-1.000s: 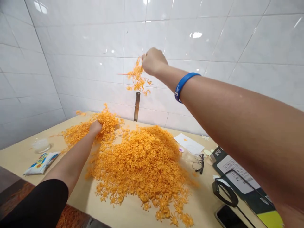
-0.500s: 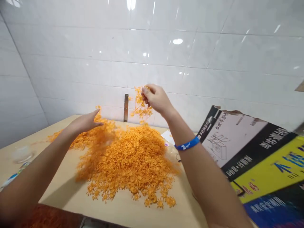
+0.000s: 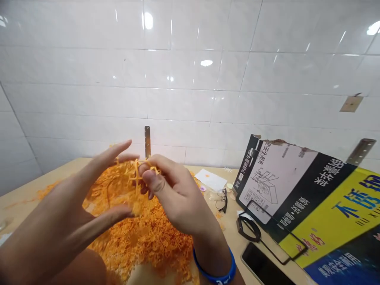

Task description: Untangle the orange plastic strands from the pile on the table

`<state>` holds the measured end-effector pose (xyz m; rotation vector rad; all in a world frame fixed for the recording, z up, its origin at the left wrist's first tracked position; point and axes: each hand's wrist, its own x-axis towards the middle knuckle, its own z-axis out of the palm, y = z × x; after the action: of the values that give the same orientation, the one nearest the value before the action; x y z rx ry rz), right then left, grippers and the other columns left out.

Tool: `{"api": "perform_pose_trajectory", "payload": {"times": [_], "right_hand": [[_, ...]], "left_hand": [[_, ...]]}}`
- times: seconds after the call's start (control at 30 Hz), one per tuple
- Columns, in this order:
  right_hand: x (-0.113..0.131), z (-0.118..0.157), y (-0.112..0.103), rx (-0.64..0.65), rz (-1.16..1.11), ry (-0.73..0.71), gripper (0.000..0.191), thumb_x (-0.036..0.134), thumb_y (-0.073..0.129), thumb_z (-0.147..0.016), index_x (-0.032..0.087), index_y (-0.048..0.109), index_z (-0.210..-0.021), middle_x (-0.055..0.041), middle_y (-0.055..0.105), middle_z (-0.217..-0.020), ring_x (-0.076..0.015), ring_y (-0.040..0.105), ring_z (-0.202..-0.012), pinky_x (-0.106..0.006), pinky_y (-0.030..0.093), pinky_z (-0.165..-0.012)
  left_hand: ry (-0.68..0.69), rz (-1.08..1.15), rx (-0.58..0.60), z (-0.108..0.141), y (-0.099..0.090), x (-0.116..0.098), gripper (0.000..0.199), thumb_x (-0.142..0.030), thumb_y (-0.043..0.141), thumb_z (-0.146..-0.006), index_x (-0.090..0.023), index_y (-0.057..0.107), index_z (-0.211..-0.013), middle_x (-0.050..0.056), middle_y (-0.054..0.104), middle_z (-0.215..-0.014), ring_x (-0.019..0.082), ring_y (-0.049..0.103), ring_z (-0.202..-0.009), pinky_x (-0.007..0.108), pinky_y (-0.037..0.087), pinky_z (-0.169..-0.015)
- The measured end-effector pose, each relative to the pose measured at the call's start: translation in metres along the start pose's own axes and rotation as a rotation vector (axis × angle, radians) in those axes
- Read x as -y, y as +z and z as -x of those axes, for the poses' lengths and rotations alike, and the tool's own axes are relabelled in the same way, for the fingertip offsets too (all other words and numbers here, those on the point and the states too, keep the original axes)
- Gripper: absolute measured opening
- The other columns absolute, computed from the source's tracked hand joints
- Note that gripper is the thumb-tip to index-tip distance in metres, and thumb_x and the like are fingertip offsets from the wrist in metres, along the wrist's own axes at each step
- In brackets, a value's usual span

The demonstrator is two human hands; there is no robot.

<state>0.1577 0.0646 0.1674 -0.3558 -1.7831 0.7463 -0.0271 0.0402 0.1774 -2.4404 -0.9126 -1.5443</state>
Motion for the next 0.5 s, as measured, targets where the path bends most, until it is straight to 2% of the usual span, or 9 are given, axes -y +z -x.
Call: {"api": "perform_pose_trajectory", "payload": {"times": [0.1, 0.27, 0.4, 0.5], "right_hand": [[0.005, 0.006, 0.002, -0.028, 0.132, -0.041, 0.015, 0.035, 0.054, -0.093, 0.026, 0.061, -0.083, -0.0009, 0.055, -0.072, -0.0163, 0.053, -0.064, -0.031, 0.043, -0.057], [0.003, 0.009, -0.005, -0.019, 0.289, -0.043, 0.031, 0.040, 0.052, -0.093, 0.023, 0.053, -0.068, 0.0030, 0.042, -0.059, -0.0127, 0.040, -0.052, -0.029, 0.033, -0.051], [-0.001, 0.007, -0.010, 0.039, 0.215, -0.031, 0.032, 0.043, 0.051, -0.094, 0.022, 0.058, -0.071, 0.0020, 0.048, -0.062, -0.0121, 0.044, -0.056, -0.027, 0.034, -0.052], [-0.004, 0.006, -0.011, -0.015, 0.157, -0.043, 0.035, 0.049, 0.052, -0.092, 0.022, 0.059, -0.073, 0.0008, 0.050, -0.065, -0.0131, 0.045, -0.057, -0.027, 0.035, -0.052]], "left_hand": [[-0.037, 0.060, 0.033, -0.004, 0.006, 0.002, 0.046, -0.030, 0.067, -0.080, -0.039, 0.061, -0.125, 0.002, 0.072, -0.107, 0.026, 0.069, -0.090, 0.036, 0.058, -0.077], [-0.051, 0.114, 0.059, -0.010, 0.009, 0.001, 0.025, -0.028, 0.065, -0.084, -0.035, 0.070, -0.107, 0.002, 0.073, -0.090, 0.021, 0.066, -0.076, 0.032, 0.055, -0.065], [-0.072, 0.175, 0.068, -0.015, 0.012, -0.002, 0.010, -0.028, 0.062, -0.087, -0.031, 0.069, -0.094, 0.003, 0.071, -0.096, 0.021, 0.066, -0.086, 0.033, 0.055, -0.072], [-0.071, 0.309, 0.075, -0.018, 0.021, -0.002, 0.007, -0.028, 0.060, -0.089, -0.029, 0.065, -0.092, 0.002, 0.068, -0.111, 0.023, 0.064, -0.104, 0.038, 0.054, -0.087]]}}
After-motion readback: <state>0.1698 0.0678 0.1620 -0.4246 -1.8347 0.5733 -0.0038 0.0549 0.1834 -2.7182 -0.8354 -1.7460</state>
